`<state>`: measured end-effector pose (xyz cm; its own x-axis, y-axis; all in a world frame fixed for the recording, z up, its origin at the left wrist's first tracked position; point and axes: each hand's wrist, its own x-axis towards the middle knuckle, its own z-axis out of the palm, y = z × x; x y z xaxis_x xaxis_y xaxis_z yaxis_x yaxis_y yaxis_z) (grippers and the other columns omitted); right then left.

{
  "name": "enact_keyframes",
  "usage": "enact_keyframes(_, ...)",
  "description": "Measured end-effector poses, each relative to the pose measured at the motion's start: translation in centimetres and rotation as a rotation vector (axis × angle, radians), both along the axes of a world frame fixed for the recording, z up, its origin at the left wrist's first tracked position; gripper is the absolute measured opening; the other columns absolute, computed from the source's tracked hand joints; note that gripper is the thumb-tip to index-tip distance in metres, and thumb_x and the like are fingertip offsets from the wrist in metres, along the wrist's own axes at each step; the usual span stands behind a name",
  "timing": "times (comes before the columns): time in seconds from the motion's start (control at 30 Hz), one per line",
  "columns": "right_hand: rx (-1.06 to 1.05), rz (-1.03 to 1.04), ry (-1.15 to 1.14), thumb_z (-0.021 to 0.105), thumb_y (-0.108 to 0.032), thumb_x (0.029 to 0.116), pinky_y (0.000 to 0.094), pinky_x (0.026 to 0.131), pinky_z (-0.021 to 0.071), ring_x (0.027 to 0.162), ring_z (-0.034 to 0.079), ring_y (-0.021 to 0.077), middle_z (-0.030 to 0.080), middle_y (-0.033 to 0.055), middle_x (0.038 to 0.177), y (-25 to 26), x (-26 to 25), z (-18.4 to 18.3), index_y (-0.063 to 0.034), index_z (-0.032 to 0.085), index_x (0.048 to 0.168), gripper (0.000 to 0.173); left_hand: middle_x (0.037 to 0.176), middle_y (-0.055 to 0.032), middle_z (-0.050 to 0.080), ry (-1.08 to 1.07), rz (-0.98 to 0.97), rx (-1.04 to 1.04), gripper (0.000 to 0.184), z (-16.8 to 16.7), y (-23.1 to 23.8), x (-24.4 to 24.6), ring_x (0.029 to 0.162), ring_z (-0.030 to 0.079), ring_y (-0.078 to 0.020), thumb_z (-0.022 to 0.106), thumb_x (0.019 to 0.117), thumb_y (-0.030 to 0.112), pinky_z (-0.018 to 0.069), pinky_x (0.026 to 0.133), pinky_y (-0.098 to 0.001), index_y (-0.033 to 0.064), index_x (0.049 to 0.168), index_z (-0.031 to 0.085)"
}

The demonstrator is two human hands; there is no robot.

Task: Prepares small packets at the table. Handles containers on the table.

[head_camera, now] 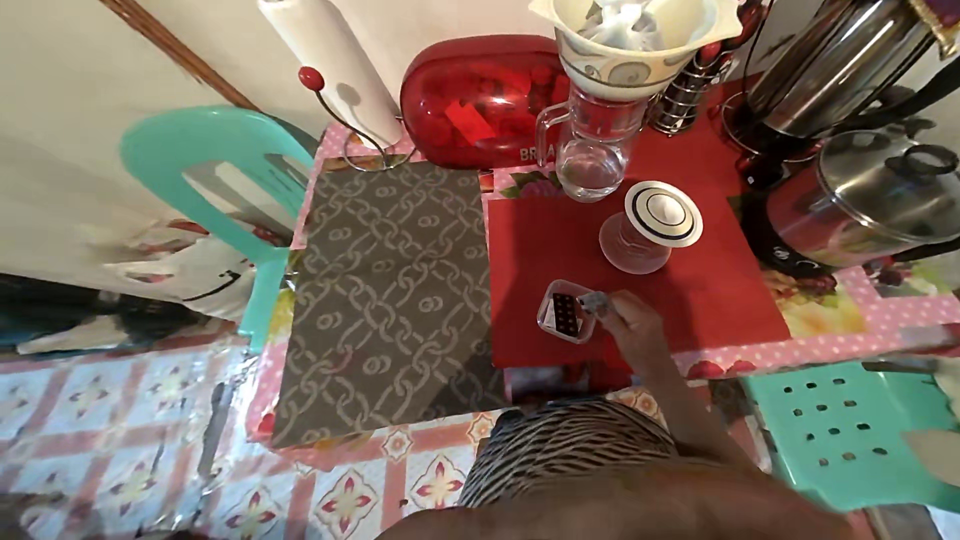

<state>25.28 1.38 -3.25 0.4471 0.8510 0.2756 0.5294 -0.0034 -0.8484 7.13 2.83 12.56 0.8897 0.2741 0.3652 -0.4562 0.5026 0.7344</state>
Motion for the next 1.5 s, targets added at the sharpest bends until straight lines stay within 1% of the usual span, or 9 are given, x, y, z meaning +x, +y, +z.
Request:
enact_keyframes(0.1,-0.017,0.012,-0.338,0.059,0.006,0.0869,0.0458,0.079,0.0598,0.090,0.072,0.0388,0.071,0.0268,0.099,0.7,-0.5,-0.4,0.0100,0.073,0.111,0.028,0.137,0.0001,0.065,0.251,0.468,0.305,0.067,-5.3,4.2,-0.2,0.126,0.061,-0.0147,0.039,0.0999,0.067,0.0509,0.106,-0.0338,0.0172,0.138,0.061)
enact_keyframes(0.2,-0.147,0.110,-0.385,0.060,0.011,0.0862,0.0554,0.084,0.0570,0.103,0.067,0.0479,0.069,0.0299,0.109,0.9,-0.6,0.2,0.0087,0.071,0.118,0.033,0.127,-0.0069,0.067,0.530,0.801,0.527,0.043,-10.8,6.9,0.2,0.117,0.064,-0.0112,0.046,0.1054,0.032,0.0529,0.100,-0.0314,-0.0013,0.130,0.059)
enact_keyframes(0.37,0.006,0.017,-0.393,0.060,0.000,0.0918,0.0513,0.084,0.0574,0.099,0.069,0.0429,0.071,0.0253,0.104,-0.1,0.6,-0.8,0.0074,0.074,0.112,0.025,0.133,-0.0279,0.059,0.886,0.819,0.640,0.037,-14.9,8.0,0.9,0.117,0.063,-0.0244,0.051,0.1019,0.008,0.0523,0.096,-0.0341,-0.0128,0.132,0.056)
enact_keyframes(0.57,-0.706,0.278,-0.391,0.082,-0.034,0.0827,0.0763,0.109,0.0272,0.146,0.029,0.0561,0.036,0.0324,0.158,-4.5,3.4,0.1,-0.0071,0.048,0.152,0.082,0.147,-0.0300,0.048,0.989,0.680,0.653,0.045,-16.3,8.0,1.9,0.130,0.055,-0.0329,0.056,0.1016,0.011,0.0477,0.105,-0.0396,-0.0100,0.141,0.051)
enact_keyframes(0.7,-0.388,0.085,-0.378,0.084,-0.023,0.0764,0.0700,0.096,0.0452,0.124,0.052,0.0595,0.057,0.0360,0.134,-5.2,3.7,-2.3,0.0047,0.067,0.129,0.062,0.148,-0.0287,0.048,1.037,0.652,0.649,0.047,-16.5,8.0,2.4,0.135,0.051,-0.0350,0.055,0.1026,0.012,0.0436,0.109,-0.0426,-0.0081,0.145,0.048)
enact_keyframes(0.93,-0.052,0.065,-0.158,0.057,-0.030,0.0975,0.0457,0.096,0.0544,0.112,0.068,0.0373,0.067,0.0287,0.123,-1.8,1.1,0.3,0.0112,0.063,0.130,0.052,0.145,-0.0284,0.051,0.999,0.683,0.613,0.045,-17.1,7.6,2.8,0.134,0.052,-0.0348,0.048,0.1057,0.014,0.0414,0.111,-0.0441,-0.0086,0.144,0.049)
enact_keyframes(1.07,0.040,-0.134,-0.170,0.042,-0.010,0.1035,0.0284,0.064,0.0521,0.064,0.063,0.0169,0.066,0.0192,0.075,-0.3,1.6,0.9,0.0180,0.063,0.109,0.036,0.149,-0.0291,0.047,0.996,0.693,0.621,0.046,-17.2,7.6,2.6,0.138,0.048,-0.0370,0.045,0.1045,0.010,0.0385,0.114,-0.0461,-0.0088,0.147,0.046)
enact_keyframes(1.3,-0.178,-0.071,-0.078,0.046,-0.003,0.1049,0.0456,0.097,0.0523,0.108,0.069,0.0375,0.069,0.0304,0.116,1.0,3.4,1.9,0.0139,0.065,0.122,0.031,0.151,-0.0283,0.045,1.010,0.697,0.578,0.046,-17.0,7.6,2.8,0.140,0.046,-0.0361,0.046,0.1045,0.008,0.0364,0.115,-0.0454,-0.0088,0.147,0.045)
enact_keyframes(1.5,-0.090,-0.039,-0.404,0.059,-0.002,0.0961,0.0582,0.082,0.0556,0.096,0.068,0.0474,0.068,0.0293,0.102,4.7,0.4,-2.0,0.0039,0.075,0.106,0.020,0.149,-0.0274,0.049,0.974,0.713,0.563,0.046,-17.1,7.4,3.2,0.139,0.047,-0.0352,0.043,0.1056,0.013,0.0368,0.115,-0.0450,-0.0089,0.146,0.047)
